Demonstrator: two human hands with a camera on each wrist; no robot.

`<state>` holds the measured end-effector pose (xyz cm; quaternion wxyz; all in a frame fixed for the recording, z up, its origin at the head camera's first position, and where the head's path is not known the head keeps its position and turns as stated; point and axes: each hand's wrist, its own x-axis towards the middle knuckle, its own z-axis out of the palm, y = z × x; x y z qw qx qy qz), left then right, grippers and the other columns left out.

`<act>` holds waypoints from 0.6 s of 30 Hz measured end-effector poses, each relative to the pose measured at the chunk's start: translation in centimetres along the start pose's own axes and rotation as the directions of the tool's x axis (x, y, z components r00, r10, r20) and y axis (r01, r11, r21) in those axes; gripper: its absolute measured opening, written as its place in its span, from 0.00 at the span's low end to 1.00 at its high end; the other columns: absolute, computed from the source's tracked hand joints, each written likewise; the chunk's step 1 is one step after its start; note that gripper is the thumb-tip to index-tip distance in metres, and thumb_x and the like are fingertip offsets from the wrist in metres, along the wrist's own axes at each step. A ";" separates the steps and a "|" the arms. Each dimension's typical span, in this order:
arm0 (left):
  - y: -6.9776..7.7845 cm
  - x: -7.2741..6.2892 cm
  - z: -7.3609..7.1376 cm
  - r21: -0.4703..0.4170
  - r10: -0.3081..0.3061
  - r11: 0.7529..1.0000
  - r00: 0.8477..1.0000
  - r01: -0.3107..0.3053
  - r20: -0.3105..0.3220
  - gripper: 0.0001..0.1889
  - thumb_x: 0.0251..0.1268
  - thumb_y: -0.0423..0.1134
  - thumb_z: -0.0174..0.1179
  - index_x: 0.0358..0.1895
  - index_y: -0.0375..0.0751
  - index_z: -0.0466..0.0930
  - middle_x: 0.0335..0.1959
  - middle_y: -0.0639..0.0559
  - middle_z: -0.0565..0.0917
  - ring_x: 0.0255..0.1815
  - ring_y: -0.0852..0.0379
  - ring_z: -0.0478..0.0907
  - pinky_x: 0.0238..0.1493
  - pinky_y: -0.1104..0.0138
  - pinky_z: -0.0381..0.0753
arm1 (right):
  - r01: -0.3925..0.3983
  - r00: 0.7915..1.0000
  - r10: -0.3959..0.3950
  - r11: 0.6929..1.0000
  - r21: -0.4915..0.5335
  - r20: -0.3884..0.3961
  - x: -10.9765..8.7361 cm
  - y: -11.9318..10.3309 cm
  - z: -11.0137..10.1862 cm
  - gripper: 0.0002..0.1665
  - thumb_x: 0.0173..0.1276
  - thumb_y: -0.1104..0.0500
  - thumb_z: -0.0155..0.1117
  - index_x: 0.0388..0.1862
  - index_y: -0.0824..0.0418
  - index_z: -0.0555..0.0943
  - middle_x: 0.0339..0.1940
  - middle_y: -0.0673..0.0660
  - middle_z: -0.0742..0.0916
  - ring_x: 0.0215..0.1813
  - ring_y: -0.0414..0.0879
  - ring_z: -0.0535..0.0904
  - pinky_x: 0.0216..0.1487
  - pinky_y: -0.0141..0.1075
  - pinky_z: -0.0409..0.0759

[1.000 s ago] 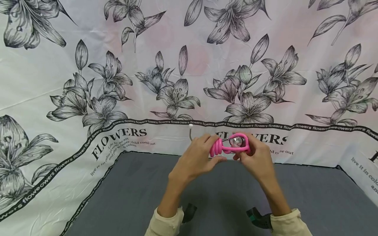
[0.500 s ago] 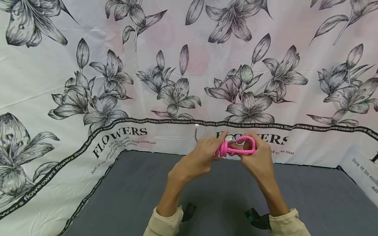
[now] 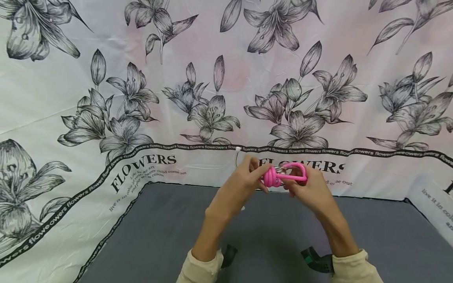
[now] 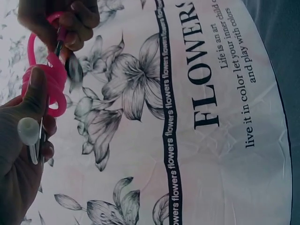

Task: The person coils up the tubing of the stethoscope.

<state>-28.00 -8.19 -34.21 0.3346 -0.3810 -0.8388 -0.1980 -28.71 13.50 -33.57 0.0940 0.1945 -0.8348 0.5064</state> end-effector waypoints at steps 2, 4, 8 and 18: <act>-0.2 0.0 0.0 0.015 -0.006 1.000 1.000 0.006 0.000 0.24 0.63 0.27 0.70 0.64 0.37 0.82 0.45 0.45 0.75 0.41 0.58 0.86 0.43 0.75 0.83 | 0.016 0.996 -0.017 1.000 0.016 0.085 -0.1 0.2 -0.6 0.26 0.76 0.62 0.66 0.69 0.67 0.74 0.27 0.55 0.83 0.26 0.42 0.79 0.30 0.34 0.77; -0.4 0.0 0.0 0.022 0.003 1.000 1.000 -0.003 0.000 0.25 0.61 0.30 0.72 0.64 0.36 0.82 0.47 0.44 0.78 0.45 0.54 0.84 0.48 0.73 0.85 | 0.038 0.990 -0.042 0.999 0.027 0.134 -0.1 0.3 -1.0 0.28 0.77 0.61 0.65 0.71 0.67 0.72 0.29 0.56 0.84 0.28 0.42 0.80 0.33 0.34 0.79; -0.5 0.1 0.0 0.027 0.009 1.000 1.000 -0.009 -0.002 0.28 0.59 0.33 0.75 0.64 0.34 0.82 0.48 0.44 0.80 0.46 0.53 0.82 0.49 0.71 0.85 | 0.068 0.988 -0.075 0.996 0.055 0.138 -0.1 0.3 -1.5 0.30 0.76 0.61 0.66 0.71 0.66 0.68 0.27 0.56 0.86 0.27 0.42 0.82 0.32 0.35 0.80; -0.5 0.0 -0.2 0.037 0.020 0.999 1.000 -0.020 -0.023 0.29 0.58 0.35 0.76 0.65 0.37 0.82 0.49 0.46 0.80 0.49 0.52 0.83 0.52 0.69 0.84 | 0.011 1.000 -0.014 0.993 0.118 0.024 -0.3 -0.1 -1.0 0.27 0.74 0.61 0.69 0.67 0.68 0.72 0.24 0.45 0.86 0.23 0.42 0.82 0.30 0.35 0.81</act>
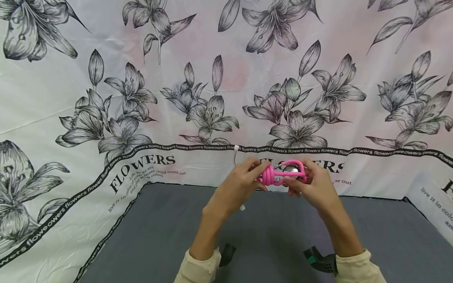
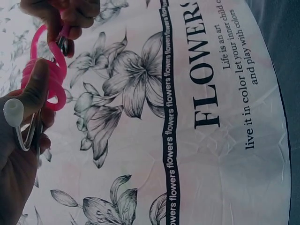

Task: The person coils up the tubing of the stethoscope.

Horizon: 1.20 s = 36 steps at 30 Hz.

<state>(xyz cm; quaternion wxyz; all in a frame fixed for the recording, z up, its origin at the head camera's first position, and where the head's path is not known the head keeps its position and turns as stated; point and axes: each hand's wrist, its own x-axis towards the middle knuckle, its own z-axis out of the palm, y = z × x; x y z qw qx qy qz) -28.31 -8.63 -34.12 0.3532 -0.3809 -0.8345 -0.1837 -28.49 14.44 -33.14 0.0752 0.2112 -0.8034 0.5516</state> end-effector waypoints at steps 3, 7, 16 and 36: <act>0.0 0.1 -0.1 0.026 0.028 0.999 0.999 -0.027 -0.017 0.29 0.57 0.35 0.77 0.64 0.38 0.83 0.49 0.46 0.80 0.48 0.53 0.82 0.52 0.69 0.84 | 0.010 0.996 -0.010 1.000 0.009 -0.084 0.0 -0.1 0.6 0.25 0.72 0.65 0.70 0.64 0.68 0.74 0.24 0.46 0.86 0.21 0.43 0.82 0.27 0.34 0.81; 0.0 0.3 -0.1 0.037 0.054 0.998 0.998 -0.053 -0.037 0.29 0.56 0.35 0.78 0.64 0.38 0.83 0.48 0.46 0.80 0.47 0.53 0.82 0.51 0.69 0.84 | 0.019 0.983 -0.018 1.000 0.004 -0.183 0.1 -0.3 1.5 0.25 0.68 0.71 0.69 0.61 0.67 0.72 0.23 0.50 0.87 0.17 0.44 0.81 0.24 0.34 0.79; 0.4 0.2 -0.3 0.047 0.043 0.998 0.998 -0.040 -0.044 0.29 0.55 0.36 0.78 0.63 0.38 0.84 0.52 0.47 0.86 0.54 0.52 0.84 0.60 0.64 0.84 | -0.069 0.986 0.068 0.998 0.002 -0.153 -0.1 -0.8 1.5 0.21 0.70 0.67 0.69 0.60 0.70 0.79 0.25 0.50 0.87 0.18 0.42 0.79 0.26 0.33 0.77; 0.6 -0.4 -0.4 0.055 0.069 0.996 0.997 -0.067 -0.047 0.31 0.54 0.38 0.79 0.63 0.39 0.83 0.52 0.47 0.87 0.55 0.53 0.85 0.62 0.65 0.83 | -0.024 0.998 0.030 0.995 0.098 -0.062 -0.5 0.0 0.9 0.24 0.72 0.68 0.65 0.63 0.67 0.69 0.22 0.47 0.83 0.19 0.44 0.79 0.23 0.34 0.77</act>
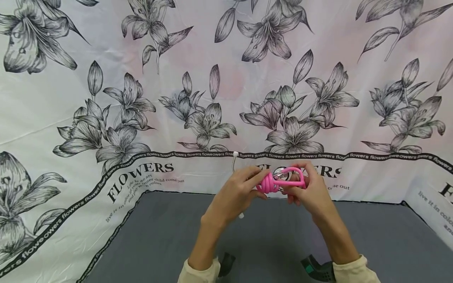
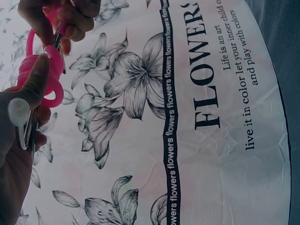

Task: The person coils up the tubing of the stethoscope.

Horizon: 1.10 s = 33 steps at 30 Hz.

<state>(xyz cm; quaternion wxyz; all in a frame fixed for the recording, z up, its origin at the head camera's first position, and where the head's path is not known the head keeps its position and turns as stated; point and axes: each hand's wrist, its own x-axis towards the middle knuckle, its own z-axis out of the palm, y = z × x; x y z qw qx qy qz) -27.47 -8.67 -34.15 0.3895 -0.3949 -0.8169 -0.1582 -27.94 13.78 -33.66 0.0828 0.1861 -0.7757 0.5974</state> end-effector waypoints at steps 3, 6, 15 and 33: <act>0.1 0.0 -0.2 -0.032 0.009 0.999 1.000 -0.009 0.007 0.30 0.54 0.38 0.79 0.63 0.38 0.84 0.52 0.47 0.87 0.54 0.53 0.84 0.61 0.66 0.83 | 0.032 0.998 -0.034 0.999 -0.027 -0.058 -0.2 -0.2 0.4 0.23 0.69 0.71 0.66 0.61 0.65 0.73 0.21 0.49 0.82 0.17 0.47 0.79 0.22 0.35 0.78; 0.2 0.1 -0.3 -0.057 0.036 0.998 0.999 -0.035 0.019 0.30 0.54 0.38 0.79 0.62 0.37 0.84 0.52 0.47 0.87 0.54 0.54 0.84 0.60 0.68 0.83 | 0.017 0.995 -0.027 0.994 -0.110 -0.092 -0.4 -0.3 0.6 0.21 0.65 0.73 0.66 0.58 0.66 0.80 0.21 0.52 0.81 0.16 0.47 0.78 0.21 0.36 0.77; -0.7 -0.5 -0.2 -0.078 0.097 0.993 0.991 -0.090 0.091 0.31 0.48 0.41 0.80 0.59 0.37 0.86 0.49 0.48 0.88 0.49 0.55 0.84 0.57 0.70 0.84 | 0.002 0.968 0.057 0.972 -0.234 0.246 -0.8 0.3 -1.0 0.23 0.69 0.67 0.69 0.61 0.74 0.79 0.35 0.62 0.91 0.30 0.49 0.88 0.34 0.35 0.82; 0.9 -5.4 7.9 0.021 -0.106 0.991 0.687 0.132 0.719 0.25 0.50 0.51 0.81 0.48 0.50 0.81 0.35 0.62 0.83 0.32 0.70 0.73 0.36 0.76 0.73 | -0.125 0.838 0.316 0.905 -0.406 0.445 -3.6 9.7 0.5 0.13 0.57 0.67 0.79 0.32 0.69 0.80 0.22 0.53 0.83 0.23 0.43 0.81 0.25 0.38 0.83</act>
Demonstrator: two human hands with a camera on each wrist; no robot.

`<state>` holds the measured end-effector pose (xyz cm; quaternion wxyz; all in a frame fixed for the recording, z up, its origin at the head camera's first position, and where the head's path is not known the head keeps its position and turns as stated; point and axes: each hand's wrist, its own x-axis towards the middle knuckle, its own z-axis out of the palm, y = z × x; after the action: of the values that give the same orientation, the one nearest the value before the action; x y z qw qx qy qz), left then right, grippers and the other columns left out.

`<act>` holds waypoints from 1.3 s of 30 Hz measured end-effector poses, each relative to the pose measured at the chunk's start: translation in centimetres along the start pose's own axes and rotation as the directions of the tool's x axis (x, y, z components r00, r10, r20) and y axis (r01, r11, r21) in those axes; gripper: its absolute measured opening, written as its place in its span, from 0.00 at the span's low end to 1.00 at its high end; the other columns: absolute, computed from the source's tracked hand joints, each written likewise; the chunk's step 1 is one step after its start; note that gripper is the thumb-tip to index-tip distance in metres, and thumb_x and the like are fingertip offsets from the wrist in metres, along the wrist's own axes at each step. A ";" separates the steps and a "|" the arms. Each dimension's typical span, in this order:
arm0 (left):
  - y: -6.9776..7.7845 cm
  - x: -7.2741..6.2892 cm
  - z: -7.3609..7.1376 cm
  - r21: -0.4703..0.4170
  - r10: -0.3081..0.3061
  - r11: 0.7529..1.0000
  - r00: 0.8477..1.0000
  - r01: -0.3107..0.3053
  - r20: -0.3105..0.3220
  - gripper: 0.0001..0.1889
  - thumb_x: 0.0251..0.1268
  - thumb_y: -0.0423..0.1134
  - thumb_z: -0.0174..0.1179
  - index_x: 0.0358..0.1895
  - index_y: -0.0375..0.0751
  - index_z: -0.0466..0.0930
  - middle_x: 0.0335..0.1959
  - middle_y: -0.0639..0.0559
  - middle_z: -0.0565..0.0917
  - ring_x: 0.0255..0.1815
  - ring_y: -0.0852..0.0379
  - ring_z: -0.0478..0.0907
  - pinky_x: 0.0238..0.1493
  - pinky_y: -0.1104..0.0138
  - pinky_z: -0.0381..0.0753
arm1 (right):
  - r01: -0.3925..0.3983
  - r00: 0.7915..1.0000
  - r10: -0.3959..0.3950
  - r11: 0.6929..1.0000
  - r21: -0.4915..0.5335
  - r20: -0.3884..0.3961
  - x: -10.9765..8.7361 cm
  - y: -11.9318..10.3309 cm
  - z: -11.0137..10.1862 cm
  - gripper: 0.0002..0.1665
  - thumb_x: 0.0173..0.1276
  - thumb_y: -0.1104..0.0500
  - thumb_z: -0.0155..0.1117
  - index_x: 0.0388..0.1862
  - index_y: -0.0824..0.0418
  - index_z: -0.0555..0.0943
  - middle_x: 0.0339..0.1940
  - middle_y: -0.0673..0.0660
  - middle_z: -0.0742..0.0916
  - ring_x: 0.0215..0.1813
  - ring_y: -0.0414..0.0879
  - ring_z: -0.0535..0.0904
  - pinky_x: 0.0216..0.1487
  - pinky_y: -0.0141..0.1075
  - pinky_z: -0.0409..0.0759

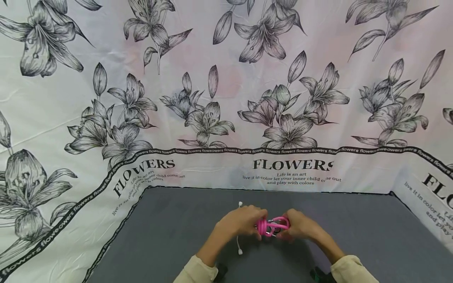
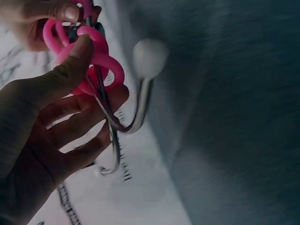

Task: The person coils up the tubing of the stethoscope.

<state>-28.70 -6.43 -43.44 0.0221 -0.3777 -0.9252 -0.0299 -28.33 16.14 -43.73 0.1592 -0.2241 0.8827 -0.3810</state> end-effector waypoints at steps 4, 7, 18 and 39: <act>0.3 0.3 1.7 0.037 0.005 0.999 0.999 -0.007 0.045 0.25 0.49 0.53 0.82 0.47 0.51 0.80 0.30 0.63 0.81 0.29 0.69 0.72 0.33 0.75 0.72 | -0.069 0.997 0.069 0.997 -0.026 -0.029 0.4 2.1 1.6 0.18 0.54 0.65 0.83 0.32 0.67 0.78 0.22 0.55 0.84 0.22 0.45 0.84 0.26 0.39 0.84; 0.5 0.3 2.0 0.056 0.005 0.998 0.998 -0.009 0.068 0.25 0.48 0.54 0.82 0.46 0.51 0.81 0.29 0.64 0.80 0.28 0.69 0.71 0.31 0.74 0.71 | -0.036 0.998 0.030 0.992 -0.124 -0.046 1.3 4.7 2.4 0.20 0.54 0.58 0.84 0.29 0.60 0.77 0.21 0.50 0.82 0.22 0.40 0.81 0.24 0.36 0.78; 0.3 -0.5 2.6 0.079 -0.034 0.996 0.998 0.029 0.057 0.27 0.52 0.57 0.79 0.52 0.54 0.80 0.41 0.64 0.85 0.36 0.69 0.78 0.40 0.73 0.78 | -0.041 0.985 -0.029 0.917 -0.397 -0.169 0.5 2.6 3.3 0.20 0.53 0.56 0.86 0.31 0.60 0.80 0.34 0.53 0.79 0.35 0.44 0.71 0.35 0.41 0.74; -0.3 -2.0 1.6 -0.063 -0.047 0.997 0.995 0.053 0.093 0.34 0.60 0.56 0.72 0.69 0.49 0.80 0.55 0.56 0.88 0.52 0.66 0.84 0.55 0.71 0.82 | -0.020 0.995 -0.010 0.949 -0.314 -0.096 -0.2 2.2 2.0 0.49 0.47 0.48 0.88 0.61 0.75 0.78 0.54 0.71 0.88 0.57 0.65 0.85 0.60 0.61 0.80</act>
<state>-27.54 -7.95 -45.22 -0.0332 -0.3559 -0.9329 -0.0432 -27.85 16.40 -46.62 0.0796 -0.2257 0.9394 -0.2455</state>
